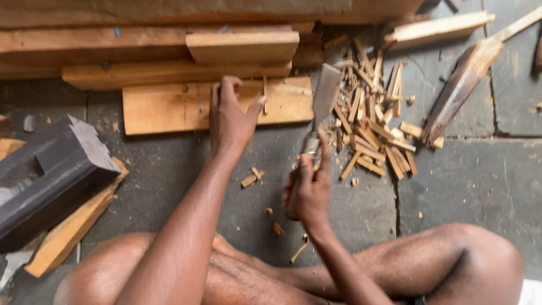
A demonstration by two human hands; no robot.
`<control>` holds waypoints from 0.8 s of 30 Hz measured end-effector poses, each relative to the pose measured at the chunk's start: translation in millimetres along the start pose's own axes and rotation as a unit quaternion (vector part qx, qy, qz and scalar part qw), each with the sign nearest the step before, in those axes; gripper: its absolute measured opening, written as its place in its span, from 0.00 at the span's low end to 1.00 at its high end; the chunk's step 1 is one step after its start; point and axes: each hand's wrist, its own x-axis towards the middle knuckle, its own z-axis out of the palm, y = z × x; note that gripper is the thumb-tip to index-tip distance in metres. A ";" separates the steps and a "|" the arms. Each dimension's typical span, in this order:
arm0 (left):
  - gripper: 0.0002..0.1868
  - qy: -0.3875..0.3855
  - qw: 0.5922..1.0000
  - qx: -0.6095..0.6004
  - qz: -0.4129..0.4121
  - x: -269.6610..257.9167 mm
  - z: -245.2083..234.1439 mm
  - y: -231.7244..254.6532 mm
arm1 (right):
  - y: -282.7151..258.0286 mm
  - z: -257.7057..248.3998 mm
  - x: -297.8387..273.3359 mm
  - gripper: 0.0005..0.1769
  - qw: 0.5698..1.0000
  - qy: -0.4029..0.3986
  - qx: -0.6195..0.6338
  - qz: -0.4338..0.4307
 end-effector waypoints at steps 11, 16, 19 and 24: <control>0.05 -0.021 0.995 0.004 -0.103 26.2 46.4 11.7 | 2.7 -48.9 -28.0 0.35 0.981 -0.065 -0.163 0.079; 0.05 -0.081 0.956 -0.108 -0.260 42.3 26.7 17.5 | -4.6 -46.1 -24.2 0.36 0.962 -0.098 -0.249 0.048; 0.06 -0.091 0.965 -0.057 -0.241 43.0 22.5 18.9 | -5.8 -43.0 -26.6 0.37 0.956 -0.112 -0.265 0.057; 0.11 -0.133 0.955 -0.003 -0.266 51.3 14.1 24.7 | 0.8 -36.5 -22.8 0.36 0.952 -0.132 -0.273 0.050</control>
